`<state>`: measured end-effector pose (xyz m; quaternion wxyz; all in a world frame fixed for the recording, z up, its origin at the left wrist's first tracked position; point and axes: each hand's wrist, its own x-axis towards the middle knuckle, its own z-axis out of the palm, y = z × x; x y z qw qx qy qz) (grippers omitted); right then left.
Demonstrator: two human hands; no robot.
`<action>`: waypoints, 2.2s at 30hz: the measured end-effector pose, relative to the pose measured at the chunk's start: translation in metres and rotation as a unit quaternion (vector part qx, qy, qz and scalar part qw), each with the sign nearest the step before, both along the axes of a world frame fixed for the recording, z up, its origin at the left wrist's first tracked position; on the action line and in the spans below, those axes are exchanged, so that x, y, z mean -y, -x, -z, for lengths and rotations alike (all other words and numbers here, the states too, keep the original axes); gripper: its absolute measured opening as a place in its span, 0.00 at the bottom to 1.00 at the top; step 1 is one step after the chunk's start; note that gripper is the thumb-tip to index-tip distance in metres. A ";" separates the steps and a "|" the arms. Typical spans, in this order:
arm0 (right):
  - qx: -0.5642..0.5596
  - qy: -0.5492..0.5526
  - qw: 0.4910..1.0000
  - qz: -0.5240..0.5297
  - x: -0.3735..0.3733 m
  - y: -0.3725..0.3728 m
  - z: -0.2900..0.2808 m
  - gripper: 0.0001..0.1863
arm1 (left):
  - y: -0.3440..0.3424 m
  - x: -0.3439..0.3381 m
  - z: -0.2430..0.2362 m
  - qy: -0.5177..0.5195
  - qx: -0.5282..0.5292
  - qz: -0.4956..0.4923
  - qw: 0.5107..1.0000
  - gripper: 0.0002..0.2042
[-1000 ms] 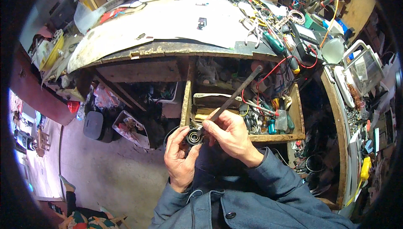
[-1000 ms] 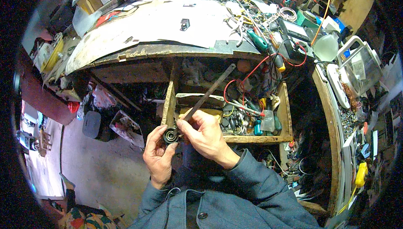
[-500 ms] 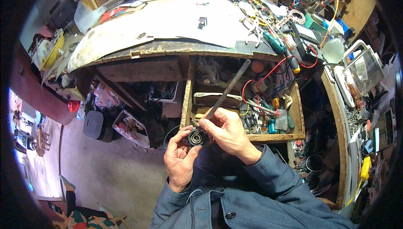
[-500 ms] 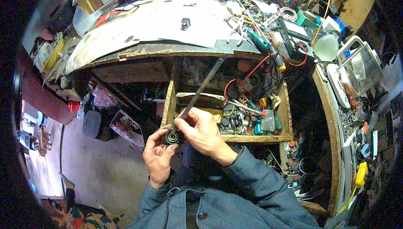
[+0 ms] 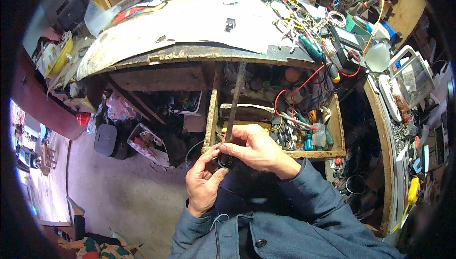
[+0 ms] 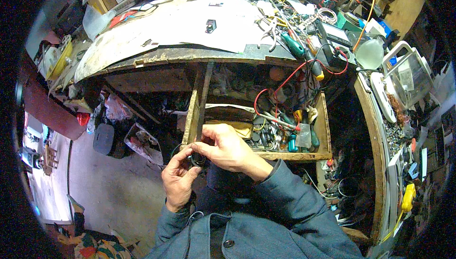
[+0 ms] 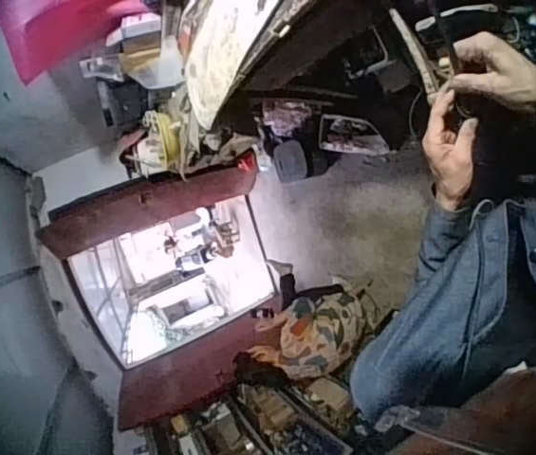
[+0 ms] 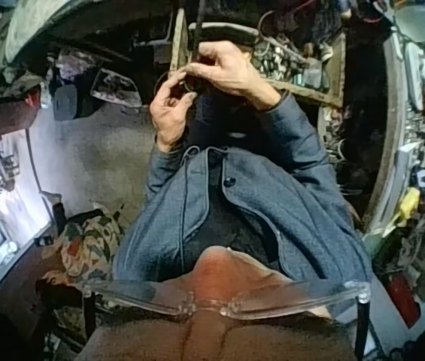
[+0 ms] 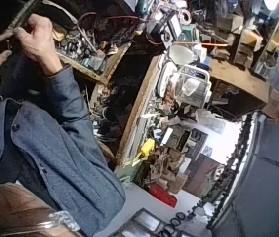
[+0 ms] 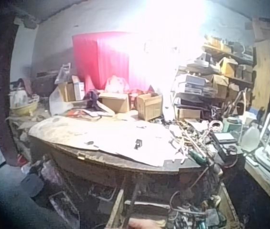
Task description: The person uses pliers to bend and adjust metal tabs on a small black electronic component, then uses a metal rod to press into the center of the component. The work is performed at a cluttered workbench with various tools and parts visible.
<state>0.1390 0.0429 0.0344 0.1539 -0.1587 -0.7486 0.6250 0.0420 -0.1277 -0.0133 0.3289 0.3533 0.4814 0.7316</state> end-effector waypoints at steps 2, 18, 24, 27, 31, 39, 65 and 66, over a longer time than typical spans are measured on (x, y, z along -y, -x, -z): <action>0.018 -0.042 0.998 -0.043 -0.008 -0.002 -0.003 0.09 | -0.001 0.002 -0.003 0.022 -0.012 0.008 1.000 0.25; -0.048 0.183 0.977 0.101 -0.004 -0.018 -0.002 0.07 | 0.002 -0.004 -0.014 -0.004 -0.020 -0.010 1.000 0.25; -0.100 0.166 0.967 0.166 0.019 -0.022 0.001 0.06 | -0.003 -0.007 -0.007 0.004 -0.006 -0.061 0.998 0.26; -0.106 0.151 0.966 0.181 0.029 -0.024 0.000 0.05 | -0.005 -0.008 -0.010 0.013 -0.034 -0.079 0.996 0.26; -0.126 0.154 0.961 0.190 0.035 -0.025 0.002 0.05 | -0.009 -0.009 -0.012 0.012 -0.056 -0.091 0.994 0.26; -0.152 0.161 0.952 0.211 0.039 -0.023 0.006 0.05 | -0.012 -0.011 -0.011 -0.007 -0.100 -0.131 0.986 0.25; -0.046 0.005 0.997 0.064 0.012 -0.023 -0.017 0.07 | 0.008 0.006 -0.013 -0.032 -0.080 0.015 0.996 0.24; -0.045 -0.020 0.998 0.048 0.009 -0.023 -0.017 0.07 | 0.010 0.007 -0.014 -0.025 -0.081 0.031 0.996 0.24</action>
